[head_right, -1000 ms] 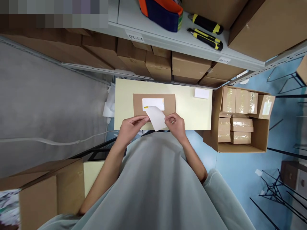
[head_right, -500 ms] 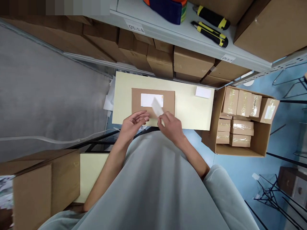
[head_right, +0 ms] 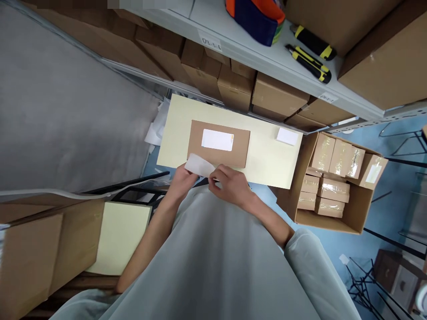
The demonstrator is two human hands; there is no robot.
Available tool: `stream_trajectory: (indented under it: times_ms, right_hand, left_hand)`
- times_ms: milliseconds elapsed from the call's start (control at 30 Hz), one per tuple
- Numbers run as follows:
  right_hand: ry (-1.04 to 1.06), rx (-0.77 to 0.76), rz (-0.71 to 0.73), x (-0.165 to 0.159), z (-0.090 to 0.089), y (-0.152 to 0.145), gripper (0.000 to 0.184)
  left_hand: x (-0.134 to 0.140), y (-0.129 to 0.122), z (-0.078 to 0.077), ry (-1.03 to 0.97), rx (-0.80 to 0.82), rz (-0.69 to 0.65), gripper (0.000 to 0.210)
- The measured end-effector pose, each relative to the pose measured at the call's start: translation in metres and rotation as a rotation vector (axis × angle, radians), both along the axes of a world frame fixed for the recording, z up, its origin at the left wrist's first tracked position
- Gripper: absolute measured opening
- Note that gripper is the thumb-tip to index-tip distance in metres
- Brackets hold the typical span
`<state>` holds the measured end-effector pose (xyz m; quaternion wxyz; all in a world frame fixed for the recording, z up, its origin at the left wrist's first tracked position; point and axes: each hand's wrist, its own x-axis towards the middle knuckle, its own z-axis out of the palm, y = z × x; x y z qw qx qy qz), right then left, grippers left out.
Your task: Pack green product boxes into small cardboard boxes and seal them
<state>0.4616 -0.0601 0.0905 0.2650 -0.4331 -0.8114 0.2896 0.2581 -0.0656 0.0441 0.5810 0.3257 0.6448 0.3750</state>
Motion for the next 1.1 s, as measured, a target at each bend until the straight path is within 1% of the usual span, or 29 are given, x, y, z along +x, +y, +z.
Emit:
stream_trajectory:
  times_ms: [100,200,267,333,433,500,600,667,733,800,867,933,1100]
  right_hand:
    - [-0.018,-0.130,0.005,0.007,0.008,0.024,0.013]
    - [-0.053,-0.214,0.045,0.011,0.016,0.050,0.011]
    - [-0.050,-0.238,0.067,0.012,0.017,0.066,0.008]
    - [-0.039,-0.265,0.064,0.010,0.013,0.082,0.007]
    - [-0.027,-0.329,0.041,0.006,-0.004,0.111,0.012]
    - [-0.046,-0.380,0.039,0.003,-0.023,0.133,0.015]
    - [-0.134,-0.469,0.029,-0.003,-0.053,0.163,0.017]
    - [-0.165,-0.528,0.032,-0.006,-0.071,0.175,0.019]
    - [-0.169,-0.572,0.036,-0.010,-0.084,0.181,0.023]
    - [-0.163,-0.591,0.022,-0.012,-0.092,0.183,0.029]
    - [-0.164,-0.594,-0.002,-0.014,-0.097,0.183,0.032]
    - [-0.171,-0.594,-0.027,-0.016,-0.099,0.184,0.030]
    - [-0.227,-0.622,-0.077,-0.020,-0.101,0.188,0.019]
  left_hand:
    - [0.000,0.004,-0.002,-0.071,-0.004,0.014,0.046]
    - [-0.002,0.009,0.000,-0.085,-0.016,0.017,0.049]
    - [-0.002,0.012,0.001,-0.093,-0.030,0.021,0.048]
    - [0.000,0.014,0.000,-0.116,-0.047,0.035,0.045]
    - [0.007,0.019,-0.009,-0.184,-0.101,0.089,0.044]
    - [0.012,0.023,-0.018,-0.276,-0.159,0.148,0.044]
    - [0.016,0.030,-0.033,-0.490,-0.298,0.231,0.035]
    - [0.015,0.035,-0.041,-0.606,-0.385,0.272,0.030]
    - [0.014,0.040,-0.048,-0.658,-0.432,0.291,0.029]
    - [0.012,0.044,-0.053,-0.674,-0.453,0.291,0.029]
    - [0.012,0.049,-0.057,-0.697,-0.476,0.293,0.028]
    - [0.011,0.053,-0.060,-0.721,-0.498,0.294,0.027]
    - [0.010,0.062,-0.067,-0.774,-0.554,0.290,0.022]
